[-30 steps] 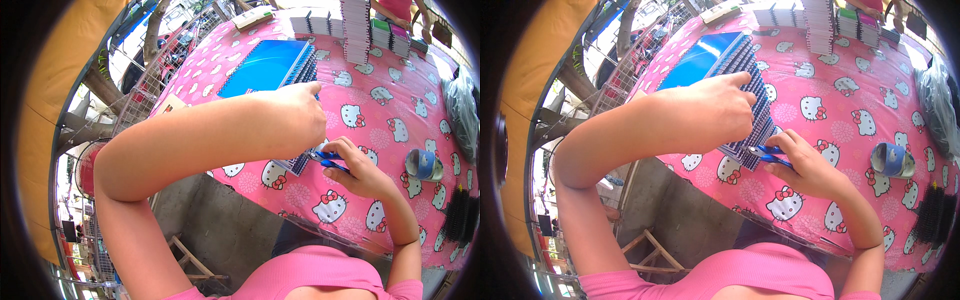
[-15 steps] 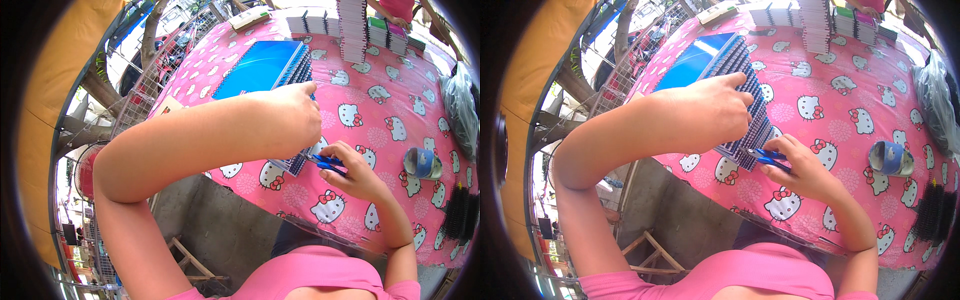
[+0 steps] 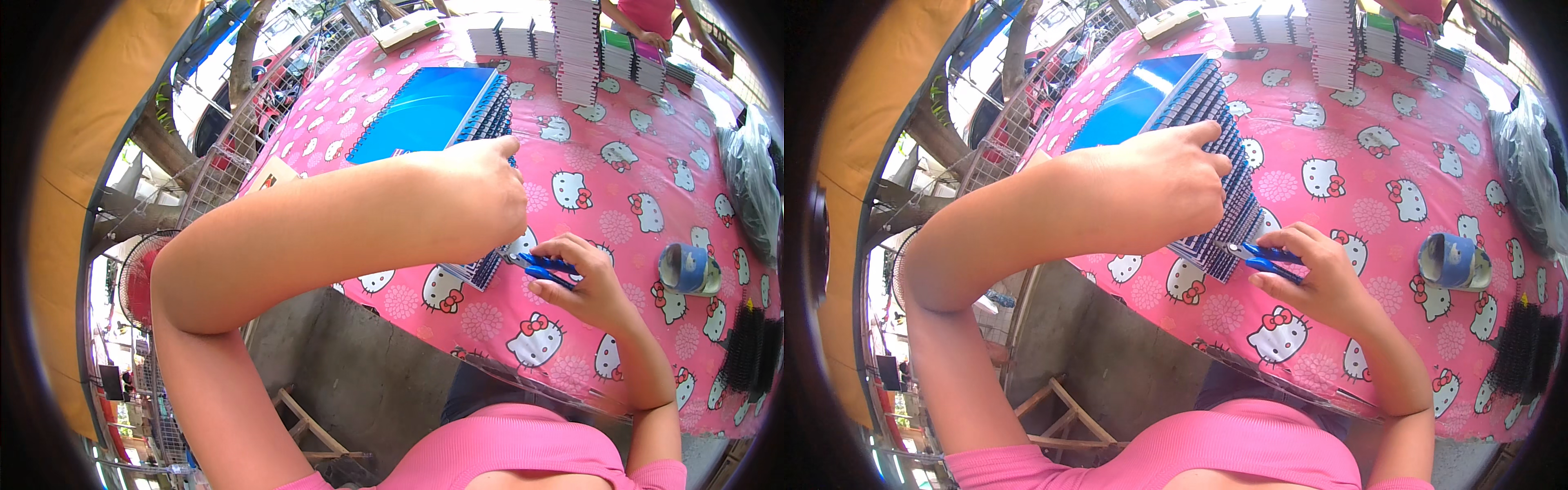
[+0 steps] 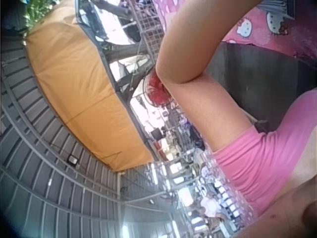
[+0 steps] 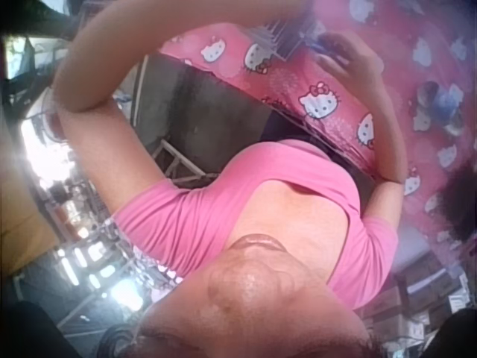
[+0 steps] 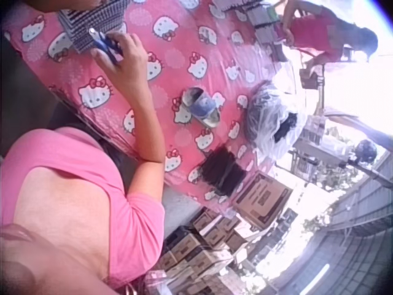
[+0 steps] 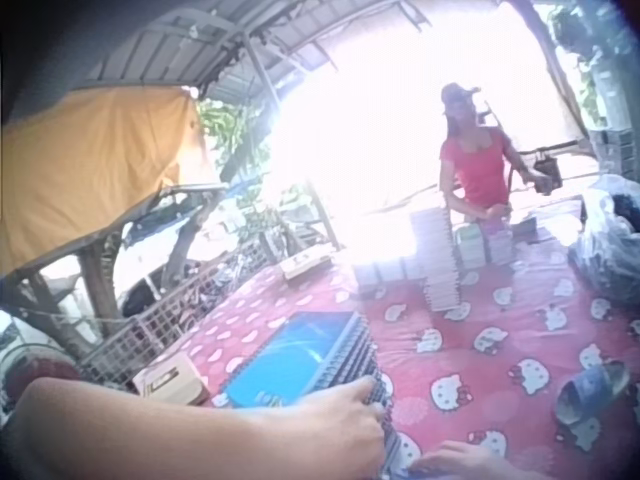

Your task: The person uses a blue tool to trim the ends of plastic coils on a stack of notebooks and gathers the resulting scraps by hand.

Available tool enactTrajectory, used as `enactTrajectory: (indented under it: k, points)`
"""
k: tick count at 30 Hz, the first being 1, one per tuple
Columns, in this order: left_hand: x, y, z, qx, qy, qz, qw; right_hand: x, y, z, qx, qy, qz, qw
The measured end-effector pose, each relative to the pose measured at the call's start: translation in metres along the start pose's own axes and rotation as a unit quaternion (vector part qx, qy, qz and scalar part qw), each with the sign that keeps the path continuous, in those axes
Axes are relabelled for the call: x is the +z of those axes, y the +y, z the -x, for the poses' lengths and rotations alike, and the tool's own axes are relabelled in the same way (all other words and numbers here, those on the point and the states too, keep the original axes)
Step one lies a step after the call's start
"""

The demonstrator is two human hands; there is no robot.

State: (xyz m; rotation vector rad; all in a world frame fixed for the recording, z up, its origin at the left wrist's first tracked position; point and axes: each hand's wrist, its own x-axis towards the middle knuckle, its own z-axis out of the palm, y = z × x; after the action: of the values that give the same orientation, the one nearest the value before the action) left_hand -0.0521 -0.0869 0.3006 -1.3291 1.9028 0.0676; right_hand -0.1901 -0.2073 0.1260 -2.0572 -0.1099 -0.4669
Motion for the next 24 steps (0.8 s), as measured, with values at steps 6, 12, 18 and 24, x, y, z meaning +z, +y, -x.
enactTrajectory:
  k: [6,12,18,24]
  points:
    - [0.000,0.000,0.001,-0.003,-0.007,-0.003,1.000,-0.001,-0.003,0.000,0.002,0.006,-0.007,1.000]
    - [-0.005,0.003,0.001,-0.006,-0.033,-0.008,0.999,0.003,-0.002,0.000,-0.022,0.029,-0.006,0.999]
    - [0.007,-0.002,-0.002,0.002,0.008,0.012,1.000,-0.001,-0.012,-0.009,-0.099,0.070,0.138,0.983]
    - [0.000,-0.001,-0.008,-0.007,-0.067,0.004,0.998,0.001,-0.008,-0.015,-0.148,0.092,0.228,0.958]
